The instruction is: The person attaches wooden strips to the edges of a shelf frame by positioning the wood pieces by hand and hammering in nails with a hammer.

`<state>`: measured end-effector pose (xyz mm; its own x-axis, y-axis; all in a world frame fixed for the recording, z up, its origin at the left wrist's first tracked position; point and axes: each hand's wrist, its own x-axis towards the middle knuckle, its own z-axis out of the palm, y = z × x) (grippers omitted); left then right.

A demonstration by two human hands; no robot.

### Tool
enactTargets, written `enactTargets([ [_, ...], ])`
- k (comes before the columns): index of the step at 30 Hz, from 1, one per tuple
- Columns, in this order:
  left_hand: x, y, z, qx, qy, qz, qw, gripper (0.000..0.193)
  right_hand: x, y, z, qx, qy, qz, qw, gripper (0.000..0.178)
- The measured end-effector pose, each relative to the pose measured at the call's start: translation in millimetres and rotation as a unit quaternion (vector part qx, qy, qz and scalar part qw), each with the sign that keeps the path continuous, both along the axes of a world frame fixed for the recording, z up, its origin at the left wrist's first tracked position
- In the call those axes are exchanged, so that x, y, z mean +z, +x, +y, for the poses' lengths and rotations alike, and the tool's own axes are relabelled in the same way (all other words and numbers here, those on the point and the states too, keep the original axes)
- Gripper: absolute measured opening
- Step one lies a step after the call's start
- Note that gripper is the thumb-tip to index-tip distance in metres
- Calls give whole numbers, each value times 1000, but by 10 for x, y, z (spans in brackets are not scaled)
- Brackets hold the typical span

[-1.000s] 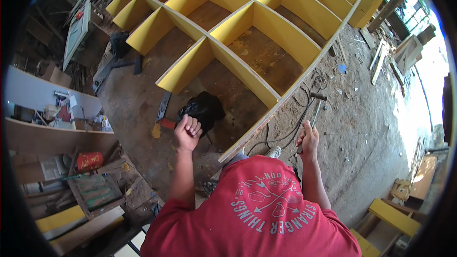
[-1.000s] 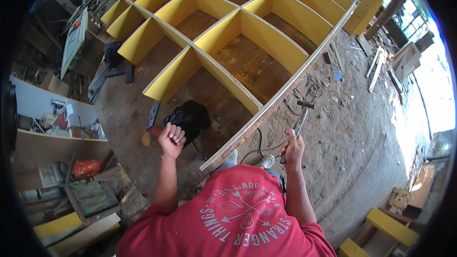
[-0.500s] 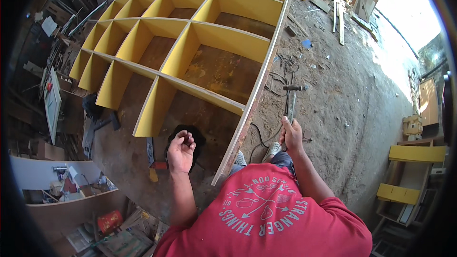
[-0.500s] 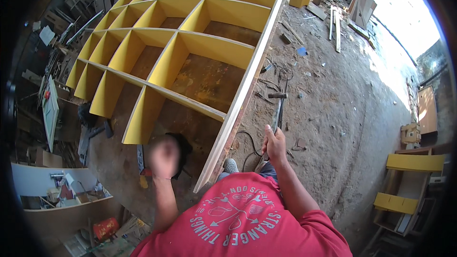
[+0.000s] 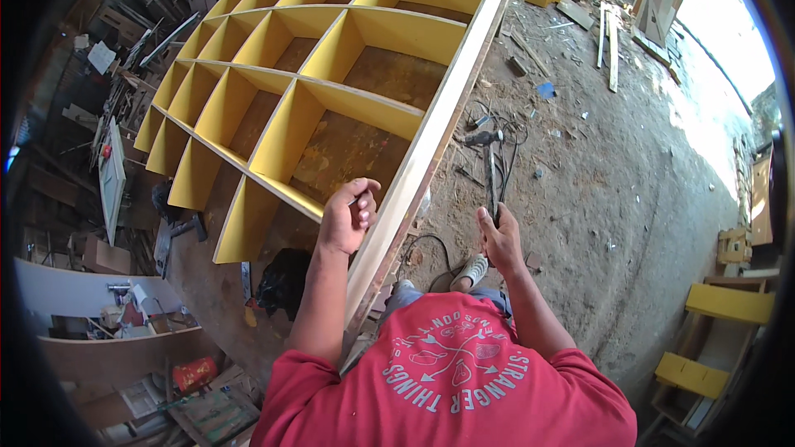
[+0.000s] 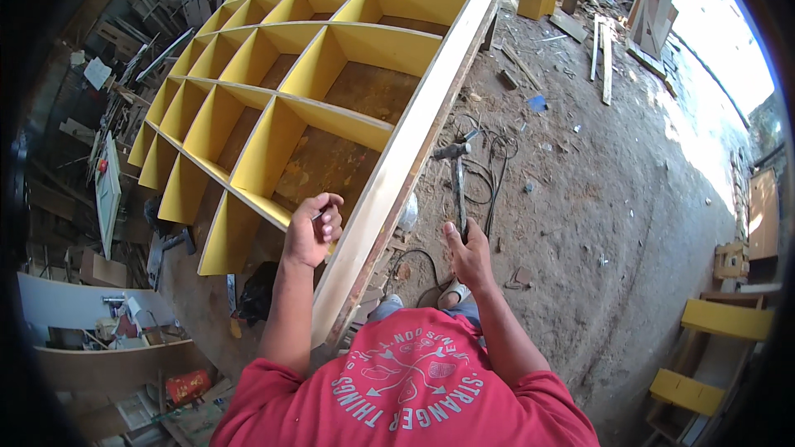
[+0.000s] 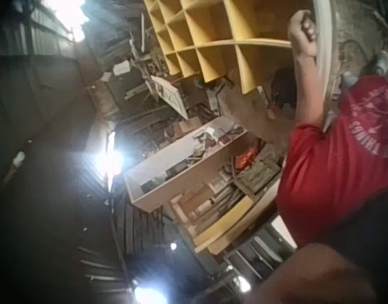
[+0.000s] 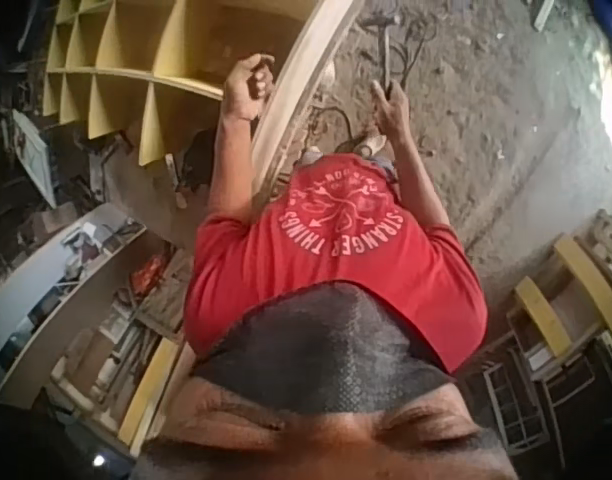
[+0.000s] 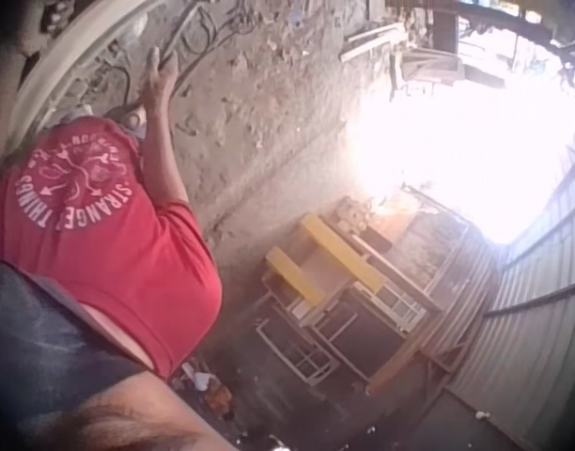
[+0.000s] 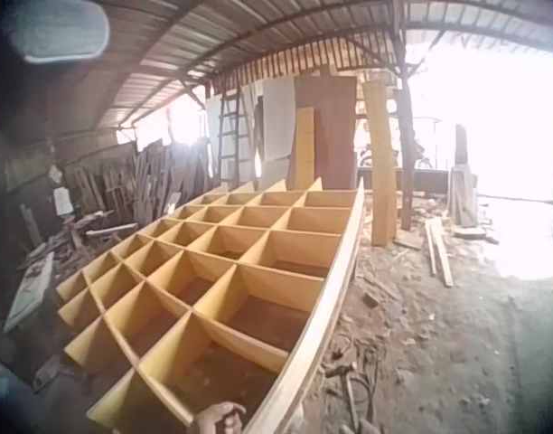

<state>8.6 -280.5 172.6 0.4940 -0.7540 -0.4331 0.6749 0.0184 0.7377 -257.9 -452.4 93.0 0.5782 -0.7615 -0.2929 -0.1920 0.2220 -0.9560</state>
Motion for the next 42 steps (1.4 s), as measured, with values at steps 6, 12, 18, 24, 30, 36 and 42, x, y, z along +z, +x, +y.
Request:
enactTargets([
  [6, -290, 395, -613, 179, 11, 82, 980, 30, -104, -23, -749, 44, 4, 15, 999, 32],
  [12, -570, 812, -936, 115, 99, -89, 984, 35, -71, 244, -1233, 40, 32, -1, 999, 30],
  [18, 64, 1261, -1455, -10, 36, -211, 977, 40, -66, 608, -1696, 31, 28, 29, 999, 30],
  [24, -244, 2266, -2737, -286, 183, -417, 843, 29, 39, 1100, -2121, 8, 7, 70, 997, 29],
  [30, -1918, 2634, -3713, -531, 271, -634, 493, 26, 71, 1564, -2270, -17, 34, 84, 996, 28],
  [36, -2315, 2480, -3974, -545, 210, -683, 438, 28, -67, 1734, -2345, -48, 57, 104, 992, 27],
  [42, -2394, 2428, -3963, -538, 183, -707, 421, 30, -139, 1903, -2373, -55, 76, 100, 991, 29],
])
